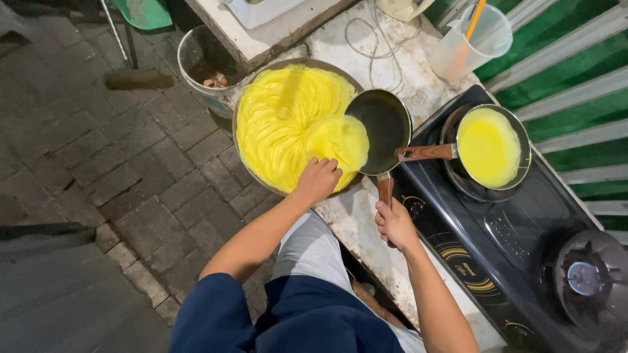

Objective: Making crepes by pouring batter into pans, cooking them on a stove, and stacking the finished products.

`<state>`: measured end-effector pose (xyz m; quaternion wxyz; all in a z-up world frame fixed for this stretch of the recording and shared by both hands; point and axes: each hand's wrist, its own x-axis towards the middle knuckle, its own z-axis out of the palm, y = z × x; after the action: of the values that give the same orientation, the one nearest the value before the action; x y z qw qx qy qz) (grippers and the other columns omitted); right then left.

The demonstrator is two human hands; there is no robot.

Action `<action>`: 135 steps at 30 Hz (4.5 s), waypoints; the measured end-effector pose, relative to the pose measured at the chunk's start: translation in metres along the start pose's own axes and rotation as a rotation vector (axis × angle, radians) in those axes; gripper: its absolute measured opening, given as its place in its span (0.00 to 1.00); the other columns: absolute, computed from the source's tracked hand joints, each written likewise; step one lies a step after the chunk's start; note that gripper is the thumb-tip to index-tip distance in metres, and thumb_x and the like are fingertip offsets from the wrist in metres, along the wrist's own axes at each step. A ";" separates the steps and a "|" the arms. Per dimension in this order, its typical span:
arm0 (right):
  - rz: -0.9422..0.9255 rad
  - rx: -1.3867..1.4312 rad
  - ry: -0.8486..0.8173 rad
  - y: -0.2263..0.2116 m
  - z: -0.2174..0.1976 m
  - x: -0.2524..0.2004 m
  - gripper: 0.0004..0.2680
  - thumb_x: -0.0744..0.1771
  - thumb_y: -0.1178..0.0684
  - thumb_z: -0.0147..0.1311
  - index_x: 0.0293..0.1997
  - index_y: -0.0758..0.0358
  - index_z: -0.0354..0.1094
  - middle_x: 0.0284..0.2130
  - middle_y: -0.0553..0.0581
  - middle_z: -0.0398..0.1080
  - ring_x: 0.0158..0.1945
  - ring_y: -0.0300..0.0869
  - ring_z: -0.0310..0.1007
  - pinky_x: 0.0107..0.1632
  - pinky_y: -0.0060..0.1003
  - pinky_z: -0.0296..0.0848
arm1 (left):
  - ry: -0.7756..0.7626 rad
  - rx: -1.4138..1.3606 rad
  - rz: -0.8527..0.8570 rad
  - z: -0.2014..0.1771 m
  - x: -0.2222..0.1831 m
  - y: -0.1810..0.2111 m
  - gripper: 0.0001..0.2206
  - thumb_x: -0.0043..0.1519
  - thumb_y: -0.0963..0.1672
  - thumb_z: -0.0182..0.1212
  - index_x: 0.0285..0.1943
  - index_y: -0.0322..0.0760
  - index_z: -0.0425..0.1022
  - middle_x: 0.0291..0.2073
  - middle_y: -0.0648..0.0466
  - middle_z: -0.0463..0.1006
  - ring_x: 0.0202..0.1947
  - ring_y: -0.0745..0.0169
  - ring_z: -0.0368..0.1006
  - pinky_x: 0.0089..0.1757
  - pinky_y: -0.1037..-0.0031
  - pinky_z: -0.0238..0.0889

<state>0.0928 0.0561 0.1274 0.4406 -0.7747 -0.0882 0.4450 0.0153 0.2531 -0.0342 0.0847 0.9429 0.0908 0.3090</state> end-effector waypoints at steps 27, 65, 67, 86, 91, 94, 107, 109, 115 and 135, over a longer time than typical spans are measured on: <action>-0.012 0.087 0.076 -0.003 0.006 0.013 0.04 0.69 0.55 0.41 0.37 0.60 0.58 0.15 0.49 0.49 0.11 0.33 0.47 0.10 0.30 0.55 | -0.465 -0.266 -0.488 0.000 0.124 -0.099 0.16 0.59 0.44 0.59 0.57 0.51 0.75 0.53 0.56 0.73 0.57 0.51 0.69 0.52 0.55 0.62; -0.154 -0.480 0.217 0.024 -0.008 0.026 0.13 0.69 0.46 0.46 0.42 0.70 0.63 0.28 0.67 0.73 0.38 0.58 0.75 0.43 0.53 0.72 | -0.584 -0.166 -0.265 0.000 0.094 -0.089 0.09 0.58 0.46 0.61 0.45 0.49 0.81 0.43 0.55 0.77 0.48 0.54 0.73 0.48 0.61 0.61; -0.173 -0.457 0.205 0.022 -0.003 0.024 0.12 0.69 0.47 0.46 0.40 0.69 0.63 0.27 0.66 0.73 0.36 0.57 0.76 0.40 0.52 0.73 | -0.590 -0.139 -0.205 0.001 0.086 -0.083 0.08 0.58 0.47 0.62 0.44 0.49 0.81 0.43 0.54 0.77 0.49 0.53 0.72 0.48 0.60 0.60; -0.279 0.968 -0.536 0.019 -0.033 -0.093 0.08 0.68 0.61 0.41 0.51 0.73 0.58 0.15 0.50 0.46 0.09 0.31 0.43 0.05 0.29 0.47 | -0.561 -0.126 -0.138 -0.003 0.064 -0.080 0.06 0.59 0.46 0.58 0.31 0.46 0.78 0.37 0.56 0.76 0.41 0.52 0.70 0.45 0.58 0.53; -0.484 0.999 -0.569 0.043 -0.075 -0.178 0.06 0.69 0.62 0.40 0.49 0.75 0.53 0.18 0.52 0.52 0.13 0.35 0.45 0.11 0.30 0.51 | -0.653 -0.054 0.187 0.032 0.088 -0.085 0.10 0.62 0.41 0.53 0.31 0.48 0.80 0.35 0.58 0.73 0.37 0.54 0.67 0.39 0.60 0.49; -0.466 0.849 -0.180 0.078 -0.086 -0.210 0.08 0.66 0.59 0.50 0.44 0.73 0.57 0.15 0.51 0.51 0.11 0.34 0.43 0.08 0.29 0.49 | -0.571 -0.057 0.322 0.034 0.098 -0.086 0.11 0.60 0.42 0.54 0.26 0.46 0.79 0.28 0.58 0.70 0.29 0.54 0.66 0.36 0.59 0.49; -0.299 1.076 0.002 0.173 -0.094 -0.246 0.09 0.67 0.59 0.47 0.51 0.71 0.58 0.18 0.55 0.49 0.13 0.38 0.44 0.14 0.35 0.45 | -0.768 0.090 0.530 0.035 0.116 -0.086 0.10 0.63 0.42 0.49 0.38 0.46 0.79 0.37 0.56 0.70 0.28 0.55 0.68 0.41 0.62 0.51; -0.241 1.062 0.052 0.176 -0.094 -0.245 0.09 0.67 0.58 0.48 0.50 0.69 0.57 0.17 0.55 0.49 0.12 0.38 0.45 0.14 0.35 0.46 | -0.744 0.036 0.508 0.033 0.123 -0.083 0.10 0.63 0.41 0.50 0.37 0.43 0.80 0.35 0.54 0.70 0.26 0.54 0.68 0.39 0.61 0.52; -0.298 1.094 -0.021 0.176 -0.088 -0.239 0.09 0.67 0.60 0.46 0.51 0.71 0.57 0.18 0.55 0.49 0.13 0.38 0.44 0.15 0.35 0.45 | -0.642 -0.048 0.485 0.041 0.148 -0.053 0.06 0.63 0.43 0.56 0.37 0.42 0.79 0.30 0.56 0.67 0.26 0.55 0.70 0.36 0.63 0.54; -0.379 1.002 0.128 0.178 -0.067 -0.217 0.08 0.65 0.58 0.46 0.45 0.72 0.56 0.15 0.54 0.46 0.10 0.36 0.40 0.08 0.32 0.50 | -0.674 -0.060 -0.125 0.004 0.110 -0.076 0.21 0.65 0.52 0.46 0.67 0.49 0.66 0.71 0.55 0.55 0.67 0.44 0.54 0.55 0.39 0.48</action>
<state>-0.0295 -0.2055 0.1391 0.8334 -0.4655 0.0237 0.2970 0.0953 0.3513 0.0086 0.1563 0.9817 0.1060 -0.0233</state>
